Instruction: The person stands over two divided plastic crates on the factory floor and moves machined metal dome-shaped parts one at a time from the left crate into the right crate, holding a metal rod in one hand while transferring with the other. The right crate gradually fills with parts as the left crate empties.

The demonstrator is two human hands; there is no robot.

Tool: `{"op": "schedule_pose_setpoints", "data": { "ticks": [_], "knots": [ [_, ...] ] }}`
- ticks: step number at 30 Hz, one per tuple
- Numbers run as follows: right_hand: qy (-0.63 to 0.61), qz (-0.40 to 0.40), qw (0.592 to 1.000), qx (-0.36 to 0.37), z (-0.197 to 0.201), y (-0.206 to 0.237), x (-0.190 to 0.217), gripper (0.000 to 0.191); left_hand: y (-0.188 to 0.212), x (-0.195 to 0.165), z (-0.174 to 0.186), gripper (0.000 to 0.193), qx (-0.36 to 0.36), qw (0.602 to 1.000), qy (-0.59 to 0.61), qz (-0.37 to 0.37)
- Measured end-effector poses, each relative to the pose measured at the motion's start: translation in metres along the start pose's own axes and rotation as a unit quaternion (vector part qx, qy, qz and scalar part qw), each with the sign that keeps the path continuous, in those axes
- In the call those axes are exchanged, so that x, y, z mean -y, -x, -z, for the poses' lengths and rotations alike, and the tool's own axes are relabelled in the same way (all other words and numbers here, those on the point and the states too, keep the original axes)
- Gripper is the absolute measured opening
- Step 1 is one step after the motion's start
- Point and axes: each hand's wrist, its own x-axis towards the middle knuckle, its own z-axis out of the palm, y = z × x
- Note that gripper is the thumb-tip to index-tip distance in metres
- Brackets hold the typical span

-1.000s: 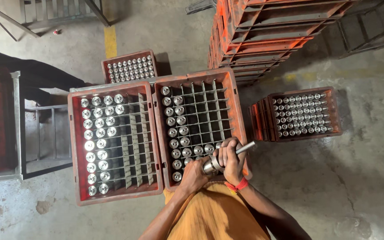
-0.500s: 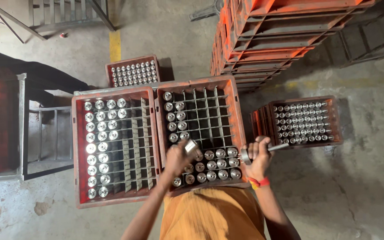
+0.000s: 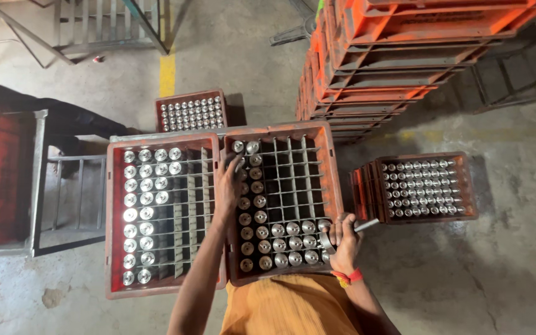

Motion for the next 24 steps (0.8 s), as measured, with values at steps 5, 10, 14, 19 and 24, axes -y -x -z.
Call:
{"op": "schedule_pose_setpoints", "data": {
  "ticks": [5,10,14,19,24],
  "knots": [
    [0.025,-0.008,1.000,-0.018,0.018,-0.003,-0.008,0.035,0.066,0.006,0.036,0.026,-0.074,0.991,0.009,0.109],
    [0.005,-0.025,1.000,-0.013,0.048,-0.011,-0.012,0.035,0.080,0.054,0.097,0.036,-0.116,0.962,-0.172,0.176],
    [0.015,-0.012,1.000,0.011,0.056,-0.012,-0.011,0.035,0.068,0.086,0.129,0.056,-0.087,0.930,-0.305,0.186],
    [0.028,-0.023,0.999,0.016,0.045,-0.012,-0.018,0.034,0.048,0.092,0.131,0.041,-0.022,0.929,-0.317,0.192],
    [0.073,-0.040,0.996,-0.022,0.049,0.002,-0.011,0.033,0.064,0.069,0.159,0.053,-0.085,0.963,-0.153,0.205]
  ]
}}
